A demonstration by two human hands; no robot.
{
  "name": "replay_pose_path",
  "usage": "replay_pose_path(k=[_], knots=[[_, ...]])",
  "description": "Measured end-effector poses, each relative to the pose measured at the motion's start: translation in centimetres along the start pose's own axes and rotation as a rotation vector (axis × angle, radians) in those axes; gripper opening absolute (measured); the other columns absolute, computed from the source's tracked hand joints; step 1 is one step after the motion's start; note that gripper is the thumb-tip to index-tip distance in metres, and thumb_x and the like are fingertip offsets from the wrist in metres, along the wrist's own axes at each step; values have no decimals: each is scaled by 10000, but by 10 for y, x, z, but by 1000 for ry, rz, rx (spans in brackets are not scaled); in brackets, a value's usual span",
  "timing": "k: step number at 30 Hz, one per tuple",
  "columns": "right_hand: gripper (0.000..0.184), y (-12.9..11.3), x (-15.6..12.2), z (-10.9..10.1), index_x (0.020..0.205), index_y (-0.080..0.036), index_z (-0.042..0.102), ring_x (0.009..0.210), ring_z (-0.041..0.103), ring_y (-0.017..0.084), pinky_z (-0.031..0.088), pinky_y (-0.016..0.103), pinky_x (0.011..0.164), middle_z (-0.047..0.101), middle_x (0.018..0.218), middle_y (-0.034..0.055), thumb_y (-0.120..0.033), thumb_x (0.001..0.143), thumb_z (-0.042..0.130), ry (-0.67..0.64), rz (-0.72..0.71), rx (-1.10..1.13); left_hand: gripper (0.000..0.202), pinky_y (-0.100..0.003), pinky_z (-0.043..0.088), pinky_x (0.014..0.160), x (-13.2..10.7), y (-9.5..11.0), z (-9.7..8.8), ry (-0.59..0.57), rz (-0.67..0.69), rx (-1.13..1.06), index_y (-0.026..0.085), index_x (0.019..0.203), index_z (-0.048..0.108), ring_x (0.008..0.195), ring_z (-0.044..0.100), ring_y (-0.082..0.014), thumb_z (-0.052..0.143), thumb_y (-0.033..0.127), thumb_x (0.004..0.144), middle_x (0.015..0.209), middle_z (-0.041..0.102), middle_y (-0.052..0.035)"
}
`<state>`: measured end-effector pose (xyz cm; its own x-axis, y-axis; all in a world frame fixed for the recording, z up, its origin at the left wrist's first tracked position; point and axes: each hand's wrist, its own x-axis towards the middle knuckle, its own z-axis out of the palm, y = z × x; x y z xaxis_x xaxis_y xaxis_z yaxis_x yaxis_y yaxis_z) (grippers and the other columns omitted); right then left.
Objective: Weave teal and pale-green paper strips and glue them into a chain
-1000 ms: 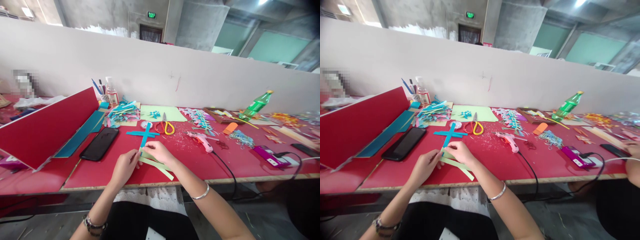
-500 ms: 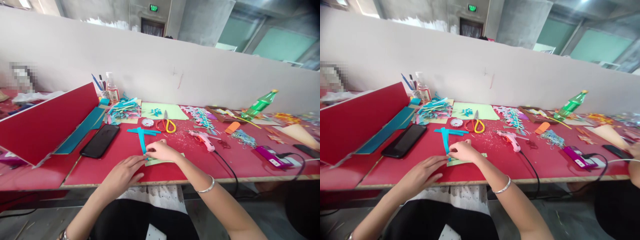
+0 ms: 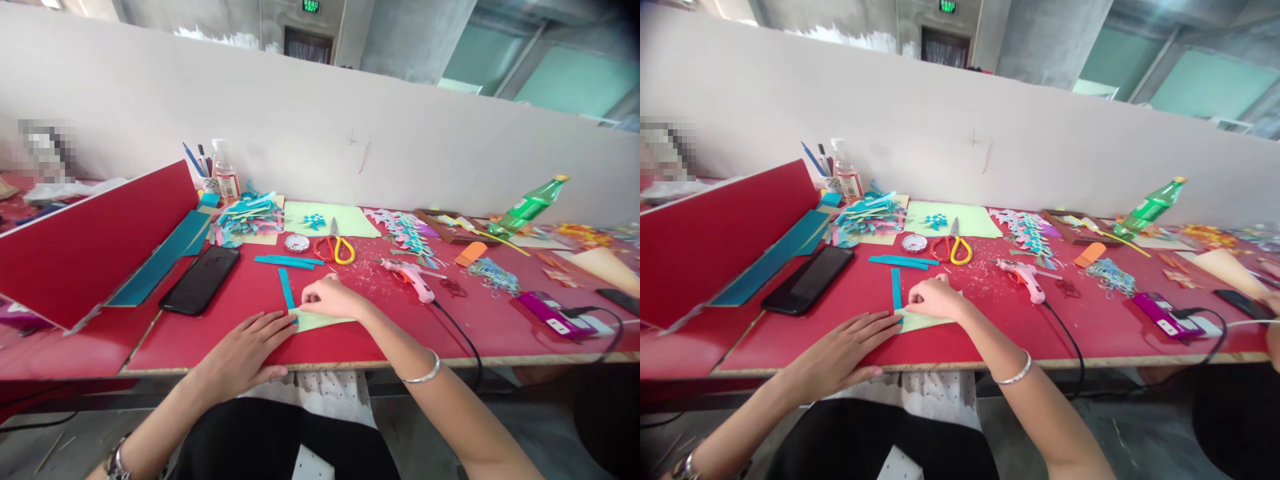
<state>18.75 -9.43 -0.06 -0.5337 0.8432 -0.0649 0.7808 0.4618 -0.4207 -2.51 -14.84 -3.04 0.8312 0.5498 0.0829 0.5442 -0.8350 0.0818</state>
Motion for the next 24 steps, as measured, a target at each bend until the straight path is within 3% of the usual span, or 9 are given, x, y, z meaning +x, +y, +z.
replay_pose_path(k=[10,17,24], knots=[[222,20,-24,-11,659,-189,605,608,498,112,240,313,815,615,625,-15,-354,757,492,6,41,59,549,-317,232,998,4,2,-3,11,-16,-2,230,1292,283,1219,303,-191,308,501,816,1348,327,-33],[292,39,-47,-11,646,-198,576,581,439,129,269,266,705,540,491,-18,-390,796,416,145,172,-90,573,-341,249,1002,9,1,-7,0,11,-41,170,1217,392,1182,363,-214,382,529,770,1317,367,-91],[316,54,-69,-3,588,-179,519,421,357,74,259,286,707,481,444,-45,-367,810,396,281,290,-219,597,-384,247,1011,12,-1,-8,-10,34,-87,149,1171,434,1174,369,-245,463,533,715,1293,389,-123]])
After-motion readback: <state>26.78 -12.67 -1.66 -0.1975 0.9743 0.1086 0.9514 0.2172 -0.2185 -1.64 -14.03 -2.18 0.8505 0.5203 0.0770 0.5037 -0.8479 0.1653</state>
